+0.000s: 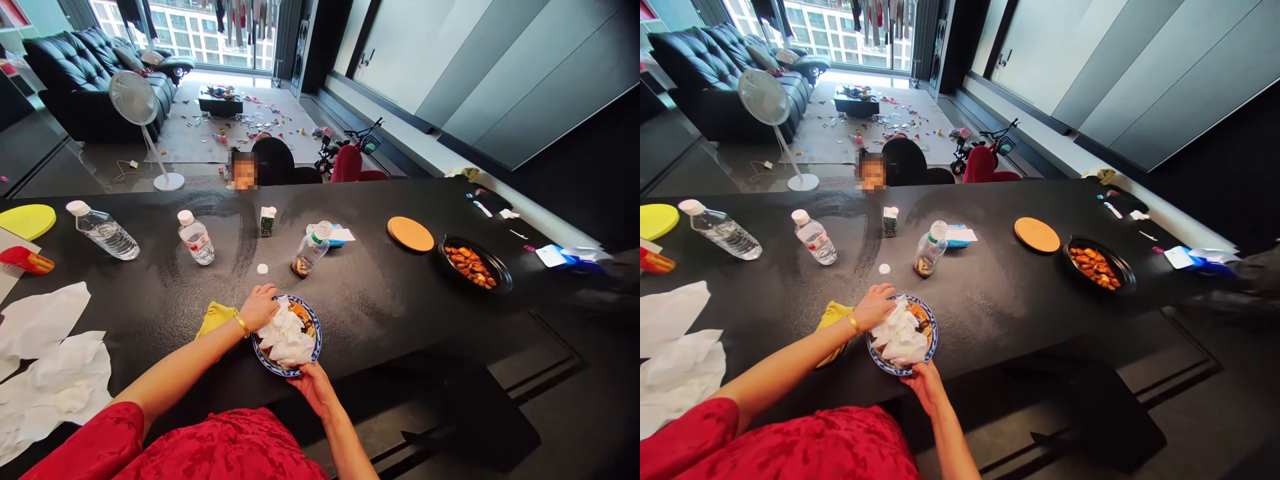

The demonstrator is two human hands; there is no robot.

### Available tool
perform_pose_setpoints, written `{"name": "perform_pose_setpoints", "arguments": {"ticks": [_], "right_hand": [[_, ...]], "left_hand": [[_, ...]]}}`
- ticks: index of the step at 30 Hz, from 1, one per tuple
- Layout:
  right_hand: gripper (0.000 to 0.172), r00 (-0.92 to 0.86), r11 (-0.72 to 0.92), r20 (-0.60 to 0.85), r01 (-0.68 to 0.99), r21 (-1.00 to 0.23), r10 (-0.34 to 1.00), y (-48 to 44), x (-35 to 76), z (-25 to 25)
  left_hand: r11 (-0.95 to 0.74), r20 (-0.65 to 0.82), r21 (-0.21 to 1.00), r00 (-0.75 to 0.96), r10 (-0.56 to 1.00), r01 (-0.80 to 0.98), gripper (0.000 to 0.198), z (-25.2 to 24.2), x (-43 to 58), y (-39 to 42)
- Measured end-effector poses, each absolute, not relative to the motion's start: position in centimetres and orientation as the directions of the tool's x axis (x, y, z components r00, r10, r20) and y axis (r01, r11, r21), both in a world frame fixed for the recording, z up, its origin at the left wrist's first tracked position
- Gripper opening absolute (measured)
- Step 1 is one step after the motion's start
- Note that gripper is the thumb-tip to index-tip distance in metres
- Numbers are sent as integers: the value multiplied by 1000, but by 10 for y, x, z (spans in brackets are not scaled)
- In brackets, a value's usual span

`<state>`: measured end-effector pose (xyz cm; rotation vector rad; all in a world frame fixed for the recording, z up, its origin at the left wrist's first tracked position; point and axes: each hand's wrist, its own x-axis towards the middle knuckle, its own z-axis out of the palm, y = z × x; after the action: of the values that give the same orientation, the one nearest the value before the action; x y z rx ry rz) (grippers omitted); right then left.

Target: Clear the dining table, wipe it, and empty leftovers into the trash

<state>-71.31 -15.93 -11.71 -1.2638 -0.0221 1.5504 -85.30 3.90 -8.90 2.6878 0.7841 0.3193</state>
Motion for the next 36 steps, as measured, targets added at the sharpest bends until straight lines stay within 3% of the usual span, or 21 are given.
{"name": "perform_pose_setpoints", "arguments": {"ticks": [2, 5, 11, 19, 22, 25, 28, 30, 32, 36], "right_hand": [[58, 155, -417, -689, -696, -585, 708, -158, -713, -119], [52, 185, -403, -686, -691, -600, 703, -156, -715, -118], [41, 251, -334, -683, -726, -602, 686, -166, -718, -115], [59, 371, -225, -692, -761, -609, 619, -204, -704, -105], [63, 417, -213, -688, -743, -634, 594, -215, -702, -100], [61, 435, -216, -678, -725, -654, 593, -222, -705, -96], [58, 428, -216, -675, -726, -653, 601, -222, -714, -94], [59, 413, -219, -676, -732, -645, 611, -218, -722, -94], [61, 393, -223, -674, -737, -638, 626, -213, -730, -96], [64, 357, -238, -660, -734, -636, 661, -203, -744, -100]], "left_hand": [[-783, 112, 357, 809, 577, 509, 21, -88, -849, 39], [-724, 136, 450, 760, 635, 524, 17, -86, -849, 41], [-561, 231, 611, 552, 802, 559, 30, -95, -910, 39], [-563, 71, 433, 596, 800, 704, 53, -166, -1004, -14], [-507, 69, 415, 530, 845, 755, 44, -157, -990, -16], [-497, 83, 569, 556, 827, 655, 39, -131, -955, -3], [-430, 8, 771, 669, 743, 470, 37, -112, -910, 10], [-379, -32, 821, 697, 716, 427, 34, -106, -884, 14], [-425, 1, 802, 711, 703, 419, 29, -102, -867, 15], [-656, 106, 634, 795, 598, 409, 20, -89, -857, 14]]}}
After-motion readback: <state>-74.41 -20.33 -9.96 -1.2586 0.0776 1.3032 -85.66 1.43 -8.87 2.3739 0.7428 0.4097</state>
